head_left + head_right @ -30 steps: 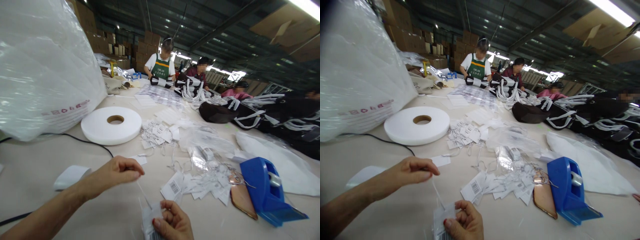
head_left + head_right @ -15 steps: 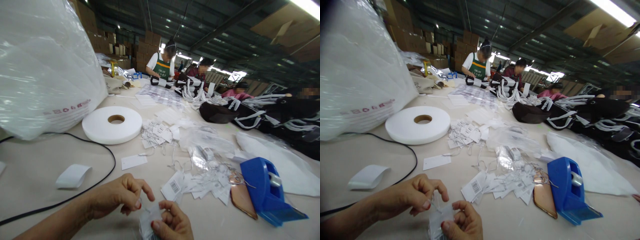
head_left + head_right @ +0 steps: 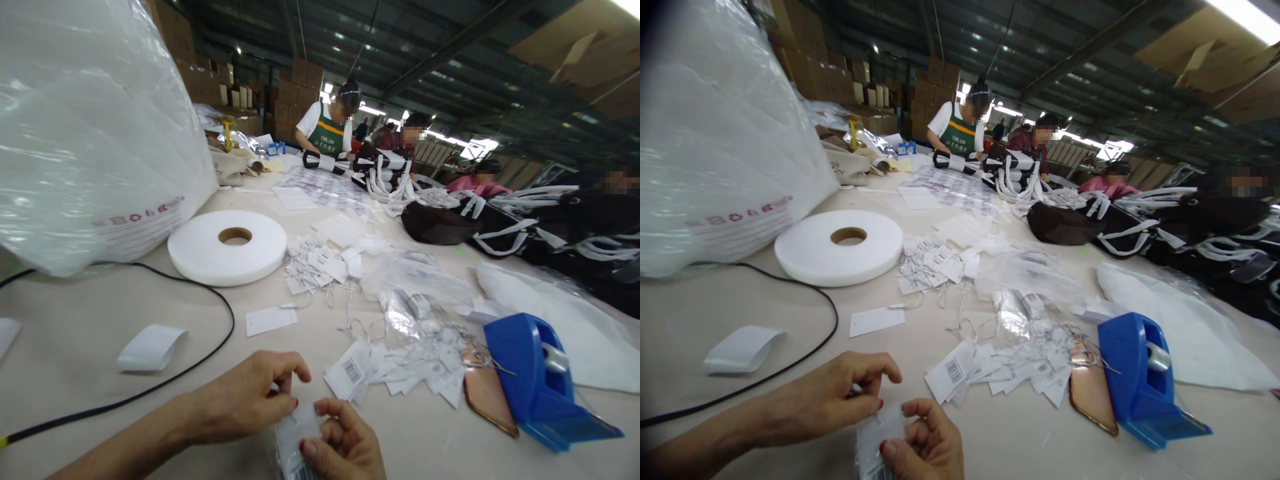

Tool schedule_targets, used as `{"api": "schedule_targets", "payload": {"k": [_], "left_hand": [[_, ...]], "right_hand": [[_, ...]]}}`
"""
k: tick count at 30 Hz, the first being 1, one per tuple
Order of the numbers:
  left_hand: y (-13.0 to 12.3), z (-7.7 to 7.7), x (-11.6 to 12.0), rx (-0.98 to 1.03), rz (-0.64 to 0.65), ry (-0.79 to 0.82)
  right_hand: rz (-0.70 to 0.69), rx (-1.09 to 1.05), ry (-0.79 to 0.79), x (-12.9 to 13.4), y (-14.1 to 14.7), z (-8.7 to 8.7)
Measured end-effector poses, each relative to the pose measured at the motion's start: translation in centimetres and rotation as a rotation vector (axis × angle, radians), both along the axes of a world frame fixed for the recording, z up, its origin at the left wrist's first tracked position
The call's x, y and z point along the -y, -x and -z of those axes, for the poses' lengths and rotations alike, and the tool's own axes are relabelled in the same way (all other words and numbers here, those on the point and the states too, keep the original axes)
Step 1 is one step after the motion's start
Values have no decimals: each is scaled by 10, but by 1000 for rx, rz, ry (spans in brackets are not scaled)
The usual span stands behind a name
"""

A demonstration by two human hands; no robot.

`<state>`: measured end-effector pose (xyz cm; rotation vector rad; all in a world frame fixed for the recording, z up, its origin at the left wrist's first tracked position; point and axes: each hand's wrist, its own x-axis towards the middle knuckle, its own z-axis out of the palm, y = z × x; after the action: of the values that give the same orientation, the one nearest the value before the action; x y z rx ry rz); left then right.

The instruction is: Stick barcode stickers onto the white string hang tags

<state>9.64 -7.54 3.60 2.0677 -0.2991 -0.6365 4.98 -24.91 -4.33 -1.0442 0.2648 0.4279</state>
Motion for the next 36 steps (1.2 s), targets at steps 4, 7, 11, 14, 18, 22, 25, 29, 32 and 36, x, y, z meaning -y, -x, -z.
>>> {"api": "schedule_targets", "payload": {"k": [4, 7, 11, 14, 18, 22, 25, 29, 32, 36], "left_hand": [[3, -8, 0, 208, 280, -289], [6, -10, 3, 282, 398, -444], [6, -10, 3, 324, 461, -464], [4, -11, 1, 304, 469, -454], [1, -14, 2, 308, 502, -461], [-2, -14, 1, 313, 511, -460], [-4, -13, 0, 327, 515, -447], [-5, -13, 0, 334, 509, -399], [-4, -14, 2, 318, 483, -368], [-3, -12, 3, 332, 486, -352]], "right_hand": [[2, 10, 11, 0, 0, 0], [-14, 21, 14, 2, 0, 2], [-21, 8, 14, 3, 1, 4], [-34, 11, 3, 3, 0, 2], [-34, 9, -14, 4, -1, 0], [-42, 6, -9, 5, -1, 4], [-60, 5, -18, 5, -1, 8], [-99, 12, -41, 5, -2, 6], [-110, 6, -51, 4, -3, 2], [-103, 11, -42, 4, -4, 2]]}}
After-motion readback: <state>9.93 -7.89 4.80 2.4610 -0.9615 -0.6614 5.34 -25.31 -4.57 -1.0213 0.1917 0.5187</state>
